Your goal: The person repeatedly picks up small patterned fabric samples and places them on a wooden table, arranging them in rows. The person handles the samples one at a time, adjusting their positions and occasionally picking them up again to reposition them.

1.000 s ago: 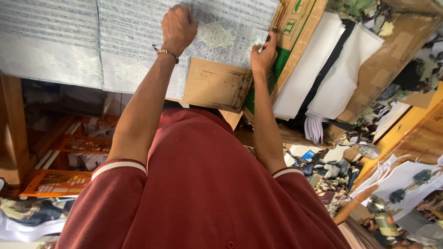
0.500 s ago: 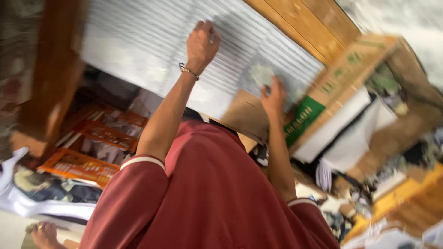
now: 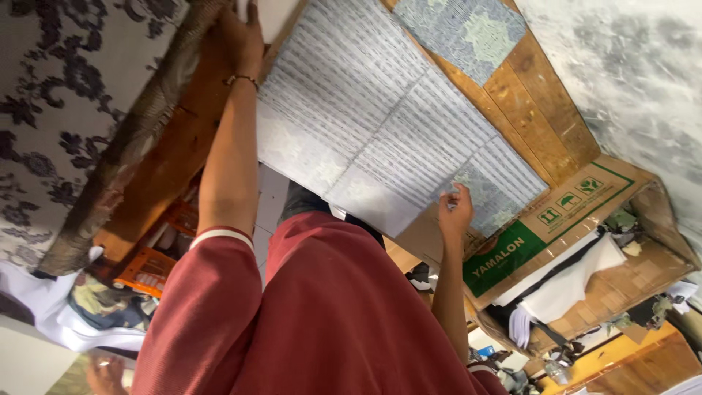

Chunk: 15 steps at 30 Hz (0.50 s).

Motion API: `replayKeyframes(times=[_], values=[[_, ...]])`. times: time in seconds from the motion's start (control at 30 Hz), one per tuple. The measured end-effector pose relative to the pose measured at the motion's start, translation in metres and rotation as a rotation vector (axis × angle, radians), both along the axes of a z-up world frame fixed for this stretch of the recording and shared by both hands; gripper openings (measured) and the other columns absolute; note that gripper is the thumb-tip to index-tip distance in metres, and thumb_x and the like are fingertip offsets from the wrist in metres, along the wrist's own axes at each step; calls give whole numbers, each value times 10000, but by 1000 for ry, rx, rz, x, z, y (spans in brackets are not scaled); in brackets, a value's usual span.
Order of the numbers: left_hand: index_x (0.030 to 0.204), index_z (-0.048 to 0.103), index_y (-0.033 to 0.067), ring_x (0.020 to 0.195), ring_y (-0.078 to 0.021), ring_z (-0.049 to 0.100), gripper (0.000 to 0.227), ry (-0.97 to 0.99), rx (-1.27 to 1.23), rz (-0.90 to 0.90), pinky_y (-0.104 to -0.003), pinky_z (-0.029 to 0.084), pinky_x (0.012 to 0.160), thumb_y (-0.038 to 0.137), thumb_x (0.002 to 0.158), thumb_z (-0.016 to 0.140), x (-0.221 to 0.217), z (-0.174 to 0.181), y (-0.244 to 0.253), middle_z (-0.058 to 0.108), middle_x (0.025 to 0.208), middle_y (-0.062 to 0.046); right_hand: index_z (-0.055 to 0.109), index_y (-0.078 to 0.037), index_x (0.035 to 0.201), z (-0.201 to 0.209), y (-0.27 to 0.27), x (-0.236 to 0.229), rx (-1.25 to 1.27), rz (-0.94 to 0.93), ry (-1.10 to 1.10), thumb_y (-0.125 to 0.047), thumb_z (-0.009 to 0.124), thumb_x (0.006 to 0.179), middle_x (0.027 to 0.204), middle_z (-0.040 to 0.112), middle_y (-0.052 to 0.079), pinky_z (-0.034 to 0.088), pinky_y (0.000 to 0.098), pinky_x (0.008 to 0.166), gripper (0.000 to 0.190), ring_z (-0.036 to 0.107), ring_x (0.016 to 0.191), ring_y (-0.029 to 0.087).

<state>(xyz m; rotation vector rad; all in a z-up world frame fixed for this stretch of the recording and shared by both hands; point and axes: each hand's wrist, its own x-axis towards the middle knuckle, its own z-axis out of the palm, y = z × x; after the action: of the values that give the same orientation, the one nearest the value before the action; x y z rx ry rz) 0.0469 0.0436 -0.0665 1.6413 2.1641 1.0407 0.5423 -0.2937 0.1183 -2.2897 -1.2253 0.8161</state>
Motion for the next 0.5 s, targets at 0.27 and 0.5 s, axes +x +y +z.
replayKeyframes(times=[0.27, 0.5], values=[[782, 642, 21, 490, -192, 433, 680, -58, -221, 3, -392, 329, 493, 554, 1113, 379, -13, -10, -5, 502, 602, -94, 633, -12, 1276, 44, 69, -63, -16, 15, 51, -41, 704, 930, 917, 703, 78, 508, 319, 726, 354, 663, 827, 169], [1258, 606, -49, 885, -331, 677, 541, -124, -312, -93, -367, 572, 655, 367, 1140, 282, -18, 34, -25, 680, 1039, -251, 641, -15, 1264, 61, 83, -57, 2, -43, -1, -57, 730, 936, 921, 705, 93, 513, 328, 723, 343, 672, 816, 186]])
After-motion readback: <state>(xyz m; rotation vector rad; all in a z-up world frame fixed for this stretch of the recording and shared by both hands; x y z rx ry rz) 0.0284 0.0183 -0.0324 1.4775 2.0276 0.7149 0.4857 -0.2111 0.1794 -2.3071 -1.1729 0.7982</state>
